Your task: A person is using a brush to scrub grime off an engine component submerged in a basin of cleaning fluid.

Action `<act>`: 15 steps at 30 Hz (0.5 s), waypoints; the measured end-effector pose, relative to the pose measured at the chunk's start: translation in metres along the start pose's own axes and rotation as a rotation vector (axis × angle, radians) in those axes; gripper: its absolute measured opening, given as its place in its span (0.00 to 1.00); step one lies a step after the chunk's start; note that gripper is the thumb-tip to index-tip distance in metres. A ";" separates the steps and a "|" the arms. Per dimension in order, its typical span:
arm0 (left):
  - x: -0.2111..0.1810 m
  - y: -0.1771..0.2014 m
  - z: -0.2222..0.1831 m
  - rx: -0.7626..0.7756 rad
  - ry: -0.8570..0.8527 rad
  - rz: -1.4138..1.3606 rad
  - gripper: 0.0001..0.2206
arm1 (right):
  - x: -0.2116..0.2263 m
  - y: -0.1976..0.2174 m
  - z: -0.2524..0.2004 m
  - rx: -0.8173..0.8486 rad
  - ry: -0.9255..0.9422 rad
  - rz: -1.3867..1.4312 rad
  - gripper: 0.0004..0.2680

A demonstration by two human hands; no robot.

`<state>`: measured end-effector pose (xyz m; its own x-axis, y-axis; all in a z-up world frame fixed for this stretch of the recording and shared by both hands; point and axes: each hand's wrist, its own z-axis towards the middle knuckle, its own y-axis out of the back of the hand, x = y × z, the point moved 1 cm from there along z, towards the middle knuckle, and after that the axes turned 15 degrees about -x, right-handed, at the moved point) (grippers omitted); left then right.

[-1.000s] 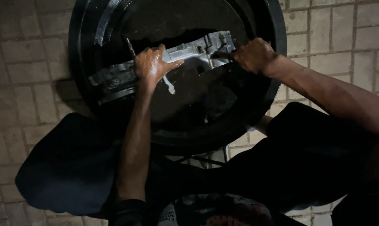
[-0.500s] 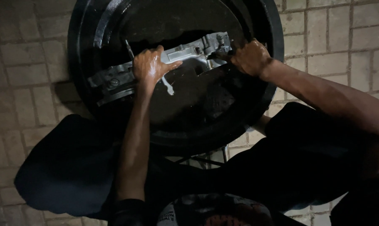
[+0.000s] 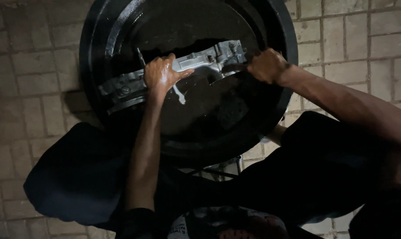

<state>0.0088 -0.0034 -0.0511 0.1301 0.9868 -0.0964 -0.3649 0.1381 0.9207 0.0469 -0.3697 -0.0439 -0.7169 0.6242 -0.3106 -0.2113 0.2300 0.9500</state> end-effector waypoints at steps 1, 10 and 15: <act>0.000 0.002 0.002 -0.002 -0.003 0.000 0.36 | -0.003 -0.004 -0.006 -0.001 -0.003 -0.002 0.17; 0.000 0.003 0.001 -0.036 -0.020 0.022 0.35 | -0.018 -0.053 -0.039 -0.186 -0.094 0.722 0.16; -0.002 0.006 0.002 -0.044 -0.034 0.031 0.35 | -0.014 -0.017 -0.030 0.236 -0.248 0.486 0.15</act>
